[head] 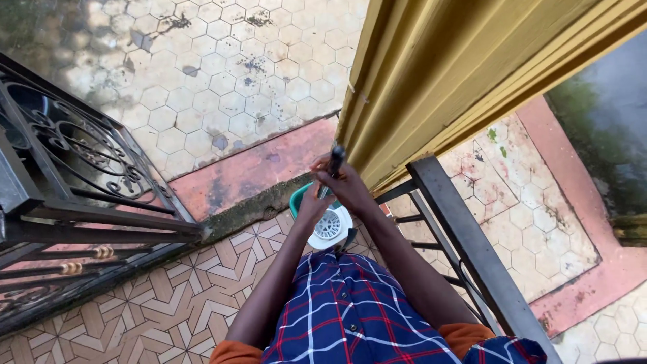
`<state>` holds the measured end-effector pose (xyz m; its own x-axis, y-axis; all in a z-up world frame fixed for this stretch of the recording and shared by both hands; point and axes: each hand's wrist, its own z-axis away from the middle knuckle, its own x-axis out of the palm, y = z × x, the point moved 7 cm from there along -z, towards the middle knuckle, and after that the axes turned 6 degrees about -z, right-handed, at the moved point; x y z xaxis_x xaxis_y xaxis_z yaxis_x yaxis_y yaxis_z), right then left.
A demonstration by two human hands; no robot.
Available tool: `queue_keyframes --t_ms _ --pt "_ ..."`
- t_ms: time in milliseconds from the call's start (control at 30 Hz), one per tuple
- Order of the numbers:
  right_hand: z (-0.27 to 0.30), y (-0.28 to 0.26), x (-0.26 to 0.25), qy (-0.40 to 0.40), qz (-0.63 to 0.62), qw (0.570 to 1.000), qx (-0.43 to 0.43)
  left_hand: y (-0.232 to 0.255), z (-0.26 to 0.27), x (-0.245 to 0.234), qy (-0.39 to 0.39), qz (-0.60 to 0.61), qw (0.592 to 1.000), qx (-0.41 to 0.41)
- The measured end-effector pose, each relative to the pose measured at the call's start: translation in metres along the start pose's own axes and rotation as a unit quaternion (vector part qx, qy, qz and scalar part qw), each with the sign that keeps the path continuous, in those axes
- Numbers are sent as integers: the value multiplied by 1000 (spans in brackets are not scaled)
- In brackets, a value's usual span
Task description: Mopping a tiled balcony floor using a mop and bucket.
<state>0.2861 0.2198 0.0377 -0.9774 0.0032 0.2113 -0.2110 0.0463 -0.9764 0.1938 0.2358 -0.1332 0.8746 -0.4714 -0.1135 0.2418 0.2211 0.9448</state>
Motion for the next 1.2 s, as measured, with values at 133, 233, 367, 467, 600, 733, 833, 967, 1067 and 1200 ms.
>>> queue_keyframes --t_ms 133,233,367,467,600,733,833,967,1067,1200 --pt "18 -61 -31 45 -62 996 -54 9 -12 17 54 -124 981 138" --pt "43 -121 -40 69 -62 990 -108 3 -21 37 25 -210 975 73" --pt "81 -173 -37 33 -95 975 -199 26 -6 66 -35 -172 981 82" --pt "99 -196 -34 39 -95 968 -229 57 9 69 -12 -141 983 119" --pt "114 -213 -37 59 -54 964 -255 89 18 70 2 -125 968 217" --pt "119 -234 -35 71 -60 962 -257 116 25 71 -35 -145 965 214" --pt "126 -242 -39 63 -84 960 -261 128 30 76 -118 -122 967 190" --pt "126 -242 -38 32 -95 967 -236 130 30 81 -202 -134 945 221" --pt "123 -206 -47 71 -72 978 -181 103 18 80 -150 -174 940 252" --pt "115 -169 -45 152 21 977 -147 59 7 77 -39 -230 957 174"
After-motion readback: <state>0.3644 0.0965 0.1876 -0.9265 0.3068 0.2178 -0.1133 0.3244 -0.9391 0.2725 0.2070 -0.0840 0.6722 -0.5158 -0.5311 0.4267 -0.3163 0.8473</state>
